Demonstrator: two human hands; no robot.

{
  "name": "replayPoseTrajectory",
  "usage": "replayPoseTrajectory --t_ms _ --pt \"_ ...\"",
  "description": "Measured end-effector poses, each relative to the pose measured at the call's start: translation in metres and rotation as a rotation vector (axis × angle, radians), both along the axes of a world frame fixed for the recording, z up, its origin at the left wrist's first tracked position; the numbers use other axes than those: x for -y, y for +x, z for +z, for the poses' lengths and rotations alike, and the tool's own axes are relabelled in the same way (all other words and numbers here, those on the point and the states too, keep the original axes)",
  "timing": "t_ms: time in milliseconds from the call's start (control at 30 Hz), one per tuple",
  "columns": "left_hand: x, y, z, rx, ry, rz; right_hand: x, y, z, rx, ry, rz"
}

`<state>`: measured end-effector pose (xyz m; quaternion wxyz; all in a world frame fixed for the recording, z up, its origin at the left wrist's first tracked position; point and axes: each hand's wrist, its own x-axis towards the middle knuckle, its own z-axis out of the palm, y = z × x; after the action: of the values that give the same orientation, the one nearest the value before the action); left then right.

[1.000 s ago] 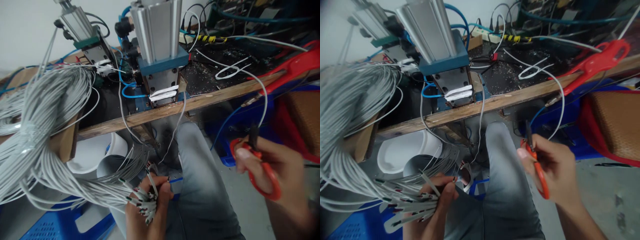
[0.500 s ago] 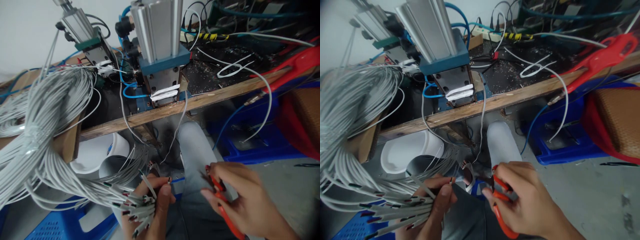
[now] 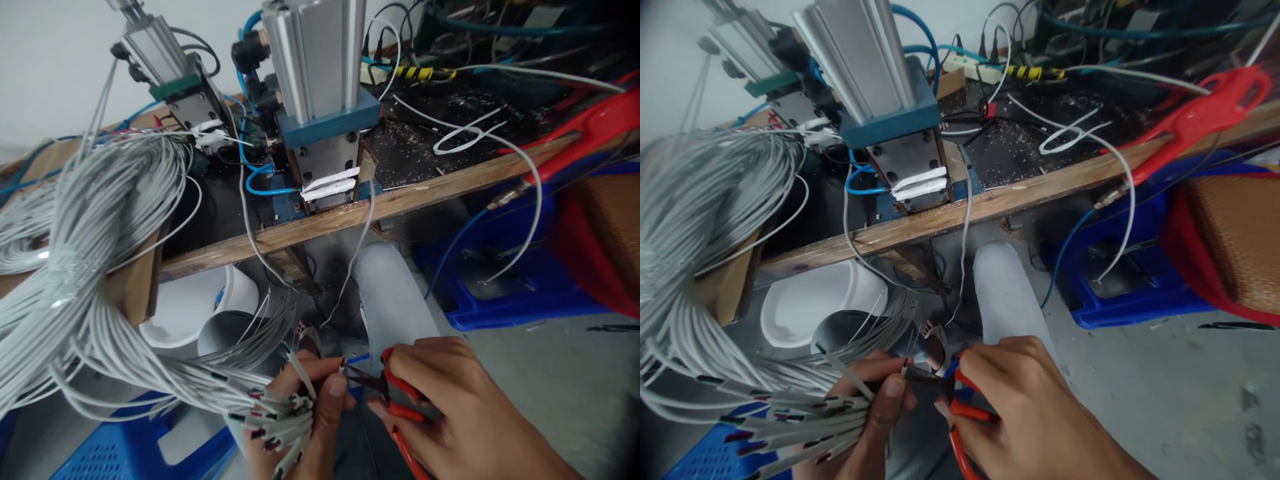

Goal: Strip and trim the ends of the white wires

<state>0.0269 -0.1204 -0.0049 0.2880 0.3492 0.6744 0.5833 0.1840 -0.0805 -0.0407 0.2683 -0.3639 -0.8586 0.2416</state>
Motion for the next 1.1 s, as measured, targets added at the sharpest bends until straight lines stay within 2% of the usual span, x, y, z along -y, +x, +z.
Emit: replayPoseTrajectory --t_ms 233,600,700,800,967,1100 --pt "0.004 -0.006 -0.001 -0.113 -0.016 -0.062 -0.002 0.001 -0.002 -0.013 0.013 0.006" --pt "0.005 -0.006 -0.007 -0.082 0.006 -0.081 -0.010 0.000 -0.011 -0.043 0.229 0.000" --pt "0.006 -0.008 -0.009 -0.052 -0.005 -0.068 -0.010 0.000 -0.007 -0.020 0.253 0.002" --pt "0.009 -0.012 -0.015 -0.069 0.014 -0.120 -0.012 0.002 0.001 0.031 0.218 0.004" --pt "0.014 -0.018 -0.030 -0.216 0.005 -0.114 -0.013 0.003 0.016 0.107 0.245 -0.007" --pt "0.014 -0.021 -0.036 -0.339 -0.011 -0.150 -0.013 -0.001 0.015 0.126 0.273 0.005"
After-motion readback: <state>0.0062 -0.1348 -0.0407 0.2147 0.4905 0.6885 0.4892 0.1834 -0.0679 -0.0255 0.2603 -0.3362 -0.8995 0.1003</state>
